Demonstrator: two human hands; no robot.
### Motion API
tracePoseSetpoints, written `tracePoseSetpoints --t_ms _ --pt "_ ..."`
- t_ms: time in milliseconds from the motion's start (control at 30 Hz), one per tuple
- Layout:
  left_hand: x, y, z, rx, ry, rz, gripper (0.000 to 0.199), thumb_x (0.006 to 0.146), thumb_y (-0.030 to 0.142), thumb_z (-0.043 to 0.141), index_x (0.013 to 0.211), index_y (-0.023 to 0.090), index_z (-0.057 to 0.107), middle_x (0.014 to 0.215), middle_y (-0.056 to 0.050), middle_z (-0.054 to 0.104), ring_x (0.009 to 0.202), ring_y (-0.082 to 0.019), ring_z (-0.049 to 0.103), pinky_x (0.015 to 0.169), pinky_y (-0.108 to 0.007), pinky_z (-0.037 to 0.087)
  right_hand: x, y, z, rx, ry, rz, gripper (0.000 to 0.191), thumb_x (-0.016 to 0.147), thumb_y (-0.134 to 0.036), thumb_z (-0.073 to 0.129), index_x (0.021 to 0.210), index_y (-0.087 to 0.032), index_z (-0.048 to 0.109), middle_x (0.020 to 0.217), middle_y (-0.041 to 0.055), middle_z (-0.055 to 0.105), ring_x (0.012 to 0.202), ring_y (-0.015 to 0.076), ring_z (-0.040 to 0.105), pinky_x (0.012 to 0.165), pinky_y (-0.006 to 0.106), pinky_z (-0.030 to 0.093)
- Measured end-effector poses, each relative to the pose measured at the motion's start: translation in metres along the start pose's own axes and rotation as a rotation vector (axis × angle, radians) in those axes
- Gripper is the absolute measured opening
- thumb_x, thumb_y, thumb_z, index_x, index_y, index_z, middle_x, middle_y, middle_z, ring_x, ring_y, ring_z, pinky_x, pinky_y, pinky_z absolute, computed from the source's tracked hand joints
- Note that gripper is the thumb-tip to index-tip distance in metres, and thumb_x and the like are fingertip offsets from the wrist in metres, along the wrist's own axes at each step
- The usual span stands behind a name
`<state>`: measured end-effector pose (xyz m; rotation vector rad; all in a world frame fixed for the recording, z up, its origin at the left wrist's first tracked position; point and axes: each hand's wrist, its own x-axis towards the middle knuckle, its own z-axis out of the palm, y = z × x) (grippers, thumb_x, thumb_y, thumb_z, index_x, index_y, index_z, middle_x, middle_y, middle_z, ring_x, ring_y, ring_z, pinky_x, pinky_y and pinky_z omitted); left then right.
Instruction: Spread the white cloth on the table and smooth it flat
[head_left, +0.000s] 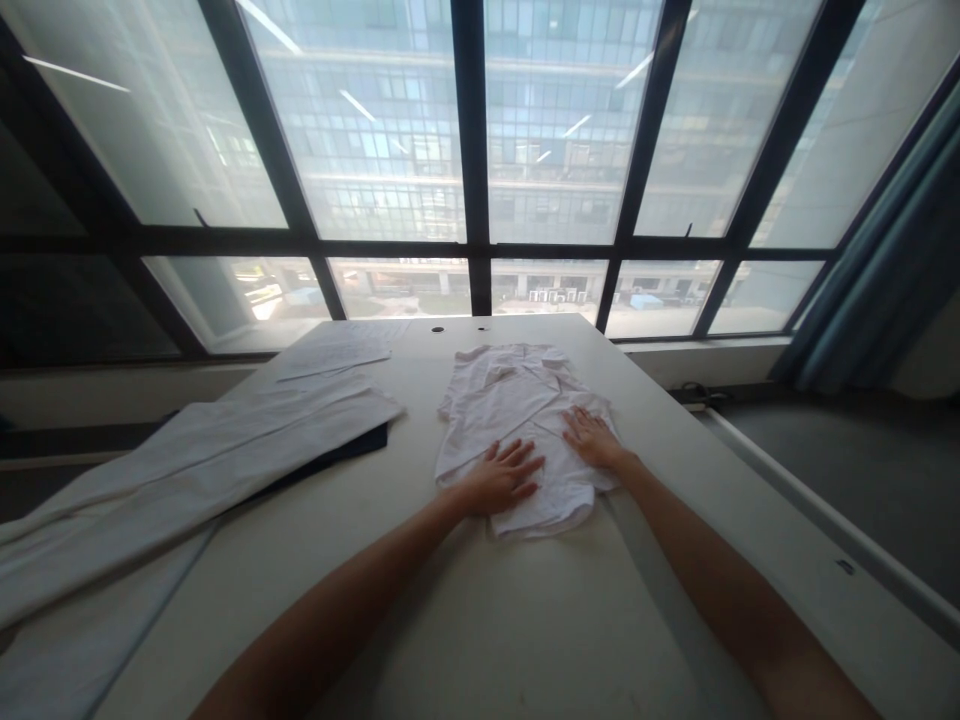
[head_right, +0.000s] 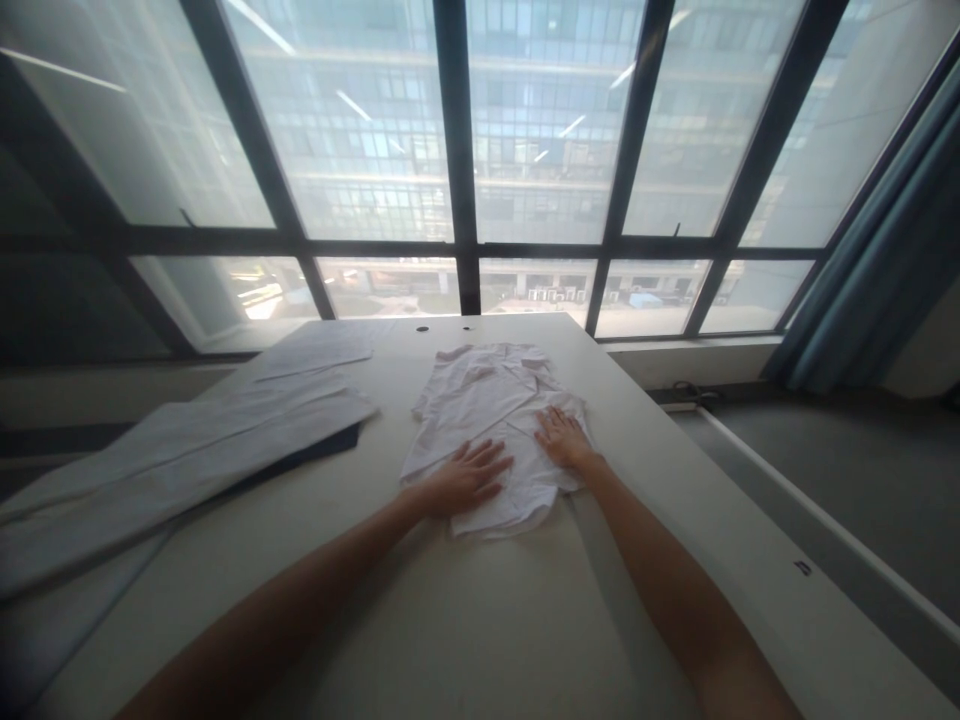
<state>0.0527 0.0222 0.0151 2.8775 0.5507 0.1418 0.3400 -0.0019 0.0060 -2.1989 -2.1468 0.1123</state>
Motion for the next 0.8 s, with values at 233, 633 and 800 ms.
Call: tracePoseSetpoints --t_ms 233,633,800 --pt "-0.007 0.024 -0.013 -0.028 -0.031 -0.01 0.06 0.099 0.062 0.047 0.153 0.035 0.043 0.163 -0.012 0.035 0.149 -0.037 0.032 0.117 -0.059 0.027 -0.012 -0.012 -0.029 -0.023 -0.062 0.055 0.052 0.104 -0.046 0.036 0.141 -0.019 0.059 0.148 0.0183 0.055 0.137 0.0301 0.05 0.111 0.049 0.038" --pt "0.017 -0.012 -0.031 -0.07 0.345 -0.037 0.041 0.104 0.041 0.045 0.137 0.026 0.062 0.138 -0.01 0.063 0.129 -0.027 0.056 0.113 -0.044 0.041 0.009 -0.004 -0.043 0.182 0.441 0.23 0.043 0.102 -0.028 0.035 0.128 -0.012 0.066 0.13 0.0154 0.068 0.123 0.0232 0.06 0.109 0.031 0.038" --pt "0.008 -0.045 -0.004 -0.01 0.218 -0.197 0.052 0.101 0.044 0.048 0.15 0.025 0.05 0.16 -0.012 0.042 0.149 -0.037 0.033 0.12 -0.065 0.023 0.041 -0.005 -0.041 0.202 0.384 0.224 0.048 0.102 -0.024 0.031 0.138 -0.011 0.059 0.135 0.0116 0.067 0.123 0.0197 0.061 0.106 0.027 0.042"
